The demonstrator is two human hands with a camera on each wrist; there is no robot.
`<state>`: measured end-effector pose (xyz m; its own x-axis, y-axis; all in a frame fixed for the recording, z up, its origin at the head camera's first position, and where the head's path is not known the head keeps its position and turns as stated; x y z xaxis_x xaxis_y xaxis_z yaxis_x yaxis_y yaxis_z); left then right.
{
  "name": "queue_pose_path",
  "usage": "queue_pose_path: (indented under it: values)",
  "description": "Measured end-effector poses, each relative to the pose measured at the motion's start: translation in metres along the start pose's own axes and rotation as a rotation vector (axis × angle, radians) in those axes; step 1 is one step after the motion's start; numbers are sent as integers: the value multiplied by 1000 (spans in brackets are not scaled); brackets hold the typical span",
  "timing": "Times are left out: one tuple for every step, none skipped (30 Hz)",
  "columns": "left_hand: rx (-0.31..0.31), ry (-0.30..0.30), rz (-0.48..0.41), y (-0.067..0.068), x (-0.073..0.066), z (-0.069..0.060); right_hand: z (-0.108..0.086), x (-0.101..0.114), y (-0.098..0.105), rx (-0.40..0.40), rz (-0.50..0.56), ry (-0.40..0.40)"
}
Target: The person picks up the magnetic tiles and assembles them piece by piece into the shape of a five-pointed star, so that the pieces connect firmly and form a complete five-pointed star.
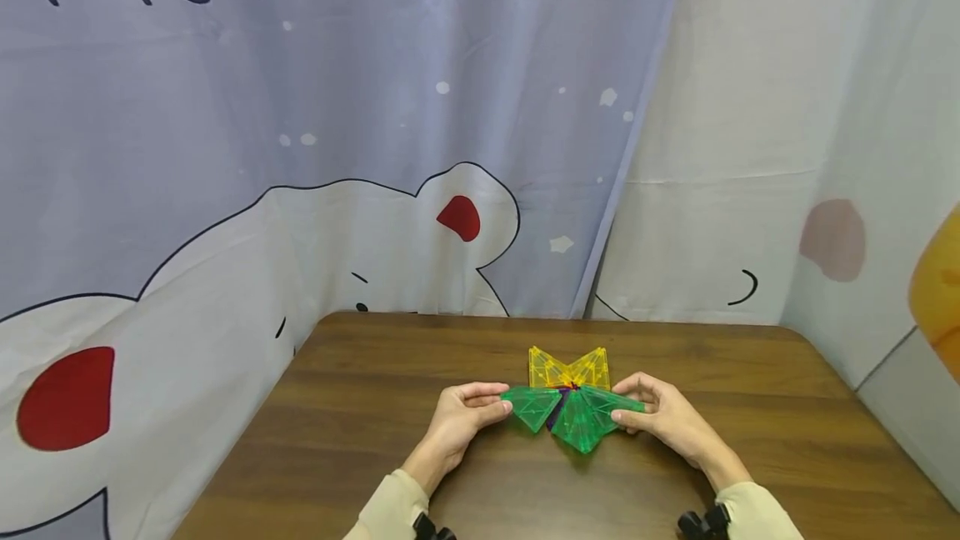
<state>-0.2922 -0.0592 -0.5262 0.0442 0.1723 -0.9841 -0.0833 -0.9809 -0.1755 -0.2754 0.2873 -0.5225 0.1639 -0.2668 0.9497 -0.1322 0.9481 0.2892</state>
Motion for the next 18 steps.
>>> queue_pose_path:
  values:
    - [1,1,-1,-2,1,1,0,0,-1,3,0,2]
    - [-1,2,0,-5,1,1,0,1,-2,7,-4,3]
    - [0,-1,3,-7,1,2,0,1,-2,5,-9,-1]
    - [1,-1,3,-8,1,2,0,0,-2,5,-16,1]
    - [1,-3,5,-9,1,2,0,0,-3,4,-22,2]
    - [1,-5,8,-10,0,2,0,0,-3,2,-29,3]
    - [-1,-6,13,-11,0,2,0,0,-3,0,-33,5]
    - [-4,-8,23,-11,0,2,1,0,-4,-2,-38,7]
    - [-5,-12,34,-10,0,1,1,0,-4,-4,-41,8]
    - [-7,-14,44,-10,0,1,1,0,-4,-5,-42,7]
    - [-7,-17,54,-11,0,1,1,0,-5,-6,-42,6]
    - [-7,-19,61,-11,0,0,2,0,-5,-6,-41,5]
    - [-4,-18,60,-11,0,0,1,-1,-5,-7,-44,5]
    - [1,-17,53,-12,0,0,1,-1,-5,-7,-45,5]
    - [7,-15,41,-13,0,0,1,-1,-5,-7,-47,4]
    - [13,-11,27,-14,0,0,1,-1,-5,-8,-46,3]
    - [20,-4,12,-14,1,0,0,-1,-5,-9,-48,4]
    - [27,0,-2,-15,1,0,0,-1,-5,-11,-50,5]
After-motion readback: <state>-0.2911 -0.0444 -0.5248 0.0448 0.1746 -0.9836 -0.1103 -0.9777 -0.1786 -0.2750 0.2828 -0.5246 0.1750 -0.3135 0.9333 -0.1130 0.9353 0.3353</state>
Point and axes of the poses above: each hand's wrist, its own z-axis towards the middle knuckle, its own y-axis out of the back of the hand, x = y × z, the point moved 5 cm from there along z, towards the middle knuckle, and after that the axes turned 9 degrees about -x, right-handed, at the moved point
